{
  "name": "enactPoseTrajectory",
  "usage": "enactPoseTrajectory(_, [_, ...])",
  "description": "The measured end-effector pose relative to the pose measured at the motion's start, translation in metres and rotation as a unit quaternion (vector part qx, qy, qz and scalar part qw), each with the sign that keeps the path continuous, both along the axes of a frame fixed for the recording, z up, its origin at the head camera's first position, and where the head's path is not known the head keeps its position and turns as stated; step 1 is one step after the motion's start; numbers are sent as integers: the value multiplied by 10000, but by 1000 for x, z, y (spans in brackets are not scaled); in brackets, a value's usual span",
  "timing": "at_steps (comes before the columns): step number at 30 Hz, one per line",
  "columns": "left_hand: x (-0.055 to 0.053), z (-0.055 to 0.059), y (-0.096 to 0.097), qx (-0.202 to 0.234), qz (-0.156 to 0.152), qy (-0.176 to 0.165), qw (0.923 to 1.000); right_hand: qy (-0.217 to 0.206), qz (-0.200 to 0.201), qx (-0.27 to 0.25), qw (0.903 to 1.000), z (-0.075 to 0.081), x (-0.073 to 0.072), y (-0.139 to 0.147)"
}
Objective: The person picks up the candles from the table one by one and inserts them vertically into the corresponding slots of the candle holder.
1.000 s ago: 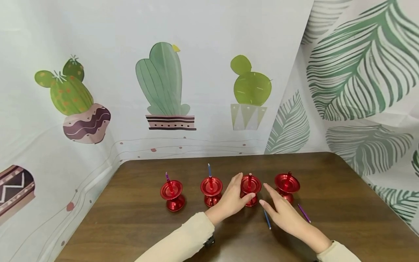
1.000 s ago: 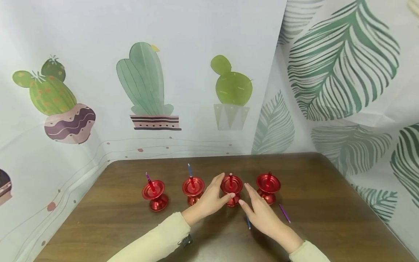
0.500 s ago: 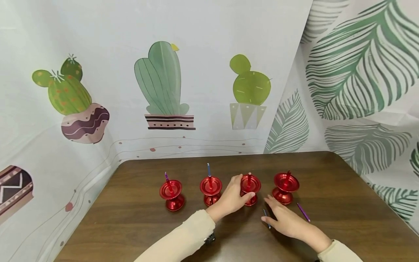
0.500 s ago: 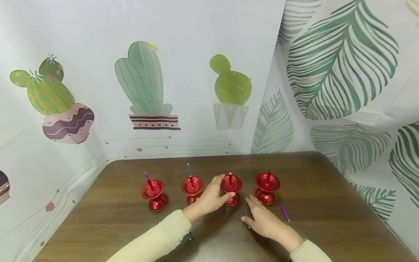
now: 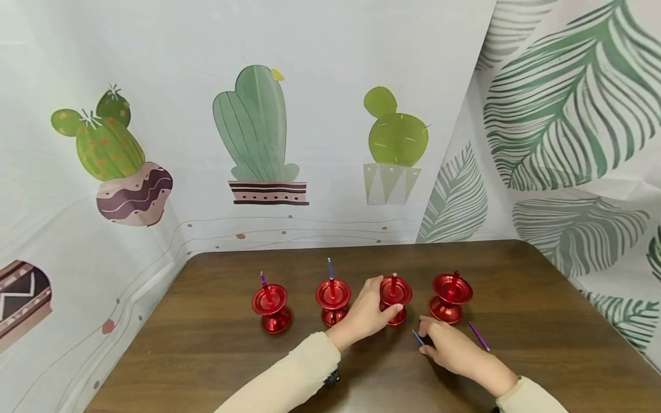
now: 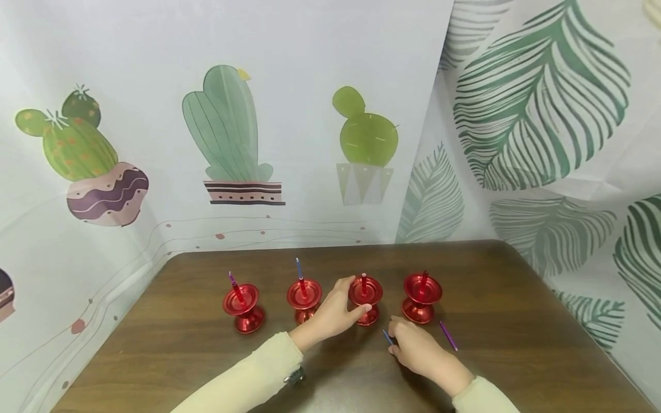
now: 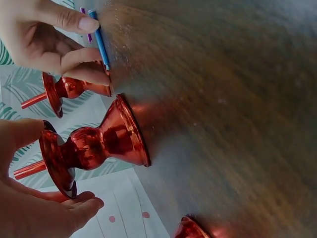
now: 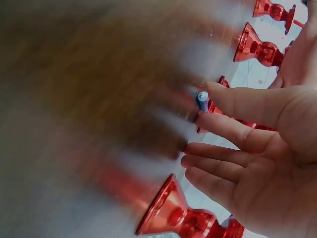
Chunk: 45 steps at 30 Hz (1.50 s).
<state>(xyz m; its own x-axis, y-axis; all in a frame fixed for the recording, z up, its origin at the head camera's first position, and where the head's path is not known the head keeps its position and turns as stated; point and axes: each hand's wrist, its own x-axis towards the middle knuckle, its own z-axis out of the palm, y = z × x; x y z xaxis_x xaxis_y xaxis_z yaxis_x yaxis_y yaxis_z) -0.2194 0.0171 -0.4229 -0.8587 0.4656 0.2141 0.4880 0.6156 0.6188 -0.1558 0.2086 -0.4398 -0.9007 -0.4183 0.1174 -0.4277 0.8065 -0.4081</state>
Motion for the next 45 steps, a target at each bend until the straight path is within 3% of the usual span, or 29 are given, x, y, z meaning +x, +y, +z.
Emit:
enactPoseTrajectory(7, [1,0,0,-16,-7,118,9999,738,260,188,9968,-2,-7,-4])
enactPoseTrajectory(15, [1,1,-1,-43,7,66,10000,410,457,-75,9981,10,-9,2])
enactPoseTrajectory(19, [1,1,-2,-33,-14,8,10000,354,343,-285,9984,25,-12,5])
enactPoseTrajectory(27, [0,2,-2,-51,-44,61,10000,703,265,-665,9950,51,-22,7])
enactPoseTrajectory(33, [2,1,-1,-32,-80,119,9999,788,-211,-1082,9908,63,-29,1])
enactPoseTrajectory(39, [1,1,-2,-31,-106,82,9999,943,-388,-1855,9773,72,-41,-7])
enactPoseTrajectory(45, [0,1,0,-84,-44,94,9999,805,-591,-3019,9481,73,-55,-15])
